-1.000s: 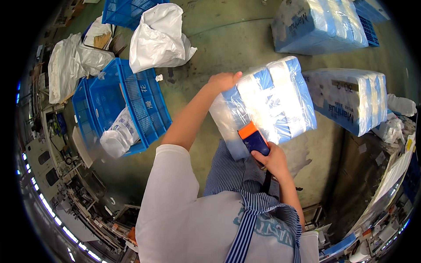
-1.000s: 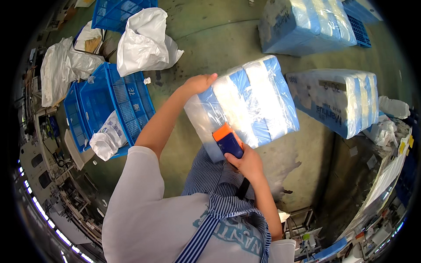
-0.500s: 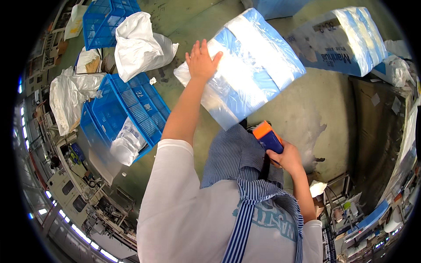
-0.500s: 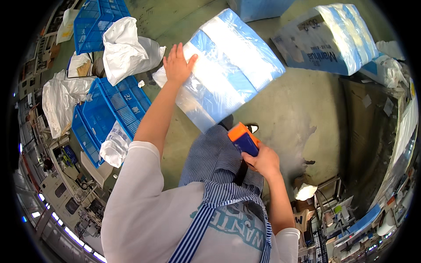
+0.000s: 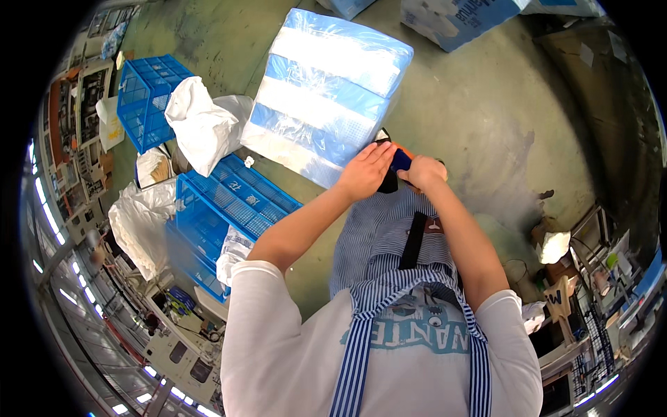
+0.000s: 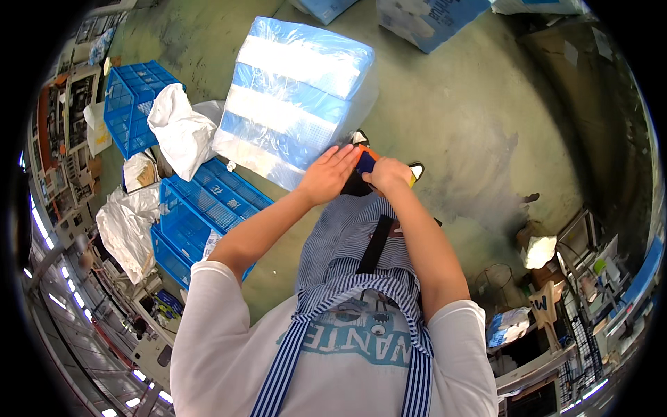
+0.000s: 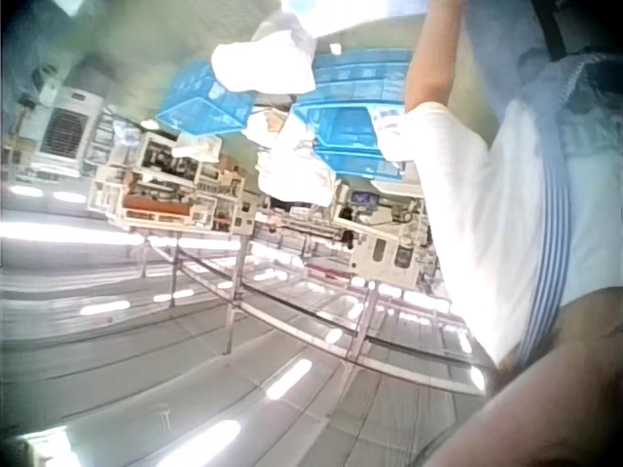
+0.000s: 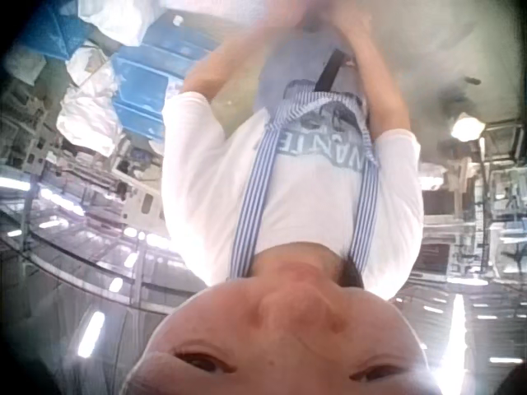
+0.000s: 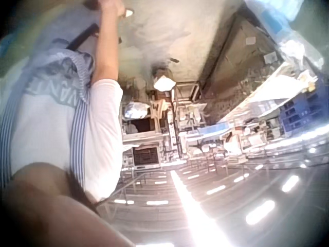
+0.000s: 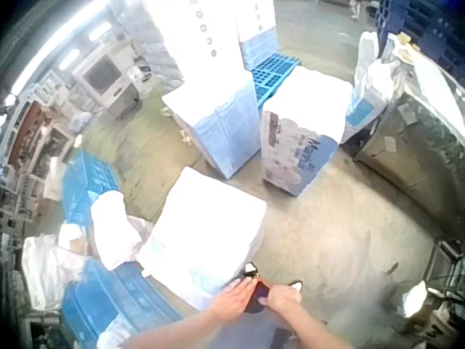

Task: The person places items into plastic bags, seals the bags using a hand-held tape dispenser, and سپس stacks the finished packages onto a pallet.

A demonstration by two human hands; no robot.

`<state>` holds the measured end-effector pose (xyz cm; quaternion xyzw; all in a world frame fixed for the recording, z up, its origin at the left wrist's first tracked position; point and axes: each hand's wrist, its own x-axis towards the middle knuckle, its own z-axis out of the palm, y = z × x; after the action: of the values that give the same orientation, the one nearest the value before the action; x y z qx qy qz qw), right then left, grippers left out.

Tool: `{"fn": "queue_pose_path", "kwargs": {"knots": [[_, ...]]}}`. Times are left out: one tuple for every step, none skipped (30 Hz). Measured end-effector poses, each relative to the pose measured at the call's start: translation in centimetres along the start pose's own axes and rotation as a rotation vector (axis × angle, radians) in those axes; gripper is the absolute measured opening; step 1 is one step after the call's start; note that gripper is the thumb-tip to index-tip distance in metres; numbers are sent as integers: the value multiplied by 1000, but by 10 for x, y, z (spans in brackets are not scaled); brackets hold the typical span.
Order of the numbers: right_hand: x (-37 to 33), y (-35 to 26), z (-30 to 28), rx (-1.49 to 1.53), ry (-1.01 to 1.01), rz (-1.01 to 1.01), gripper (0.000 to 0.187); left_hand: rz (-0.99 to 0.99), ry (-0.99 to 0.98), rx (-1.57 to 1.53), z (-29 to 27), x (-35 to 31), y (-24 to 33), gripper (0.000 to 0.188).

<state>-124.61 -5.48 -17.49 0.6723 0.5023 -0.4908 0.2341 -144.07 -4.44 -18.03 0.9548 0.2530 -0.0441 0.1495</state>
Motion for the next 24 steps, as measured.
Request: {"fn": "queue_pose_path", "kwargs": {"knots": [[3,0,2,14,-5,-2,47,-8,-185,292,4,2,5,47],[7,-1,3,28,-10,-3,47,-16,-364,586,7,3,7,49],[13,-3,4,52,13,15,47,25,-402,664,9,3,3,50],[19,-3,9,70,31,31,46,61,-443,737,12,4,0,52],[26,-3,14,86,49,48,46,96,-482,810,15,5,-2,53],[33,-3,18,102,68,64,46,142,-604,874,18,8,0,54],[44,3,20,283,-24,184,45,184,-729,942,19,13,2,55],[47,20,23,352,-103,258,42,218,-856,1014,19,17,-1,55],[37,37,28,402,-33,295,42,193,-808,1038,35,10,-4,57],[50,77,56,445,16,322,46,214,-850,1030,35,16,-4,55],[43,106,65,453,62,382,52,218,-897,1012,35,21,-4,53],[25,126,65,424,150,416,55,219,-949,986,38,23,-4,52],[12,150,64,398,102,444,57,133,-946,785,75,15,-6,49],[-6,167,57,432,42,445,57,38,-934,589,113,8,-9,46],[-20,190,65,357,177,454,53,19,-1149,237,61,39,-5,41],[-31,211,65,443,96,491,50,-101,-880,7,85,23,-3,38],[-39,234,69,387,68,550,52,-45,-683,-77,90,23,3,38],[-49,248,70,458,25,566,53,-9,-417,-249,69,26,9,39],[-49,280,94,406,90,607,55,59,-254,-273,7,38,11,42],[-48,304,112,381,124,636,59,-20,32,-315,-17,34,9,43],[-56,295,101,482,23,665,66,-212,201,-283,-41,31,3,46],[-60,288,106,412,66,649,68,-444,241,-232,-62,26,-11,52],[-62,284,112,337,111,634,69,-668,279,-130,-67,15,-33,62],[-63,281,113,256,153,617,71,-864,376,-39,-65,2,-57,69]]}}
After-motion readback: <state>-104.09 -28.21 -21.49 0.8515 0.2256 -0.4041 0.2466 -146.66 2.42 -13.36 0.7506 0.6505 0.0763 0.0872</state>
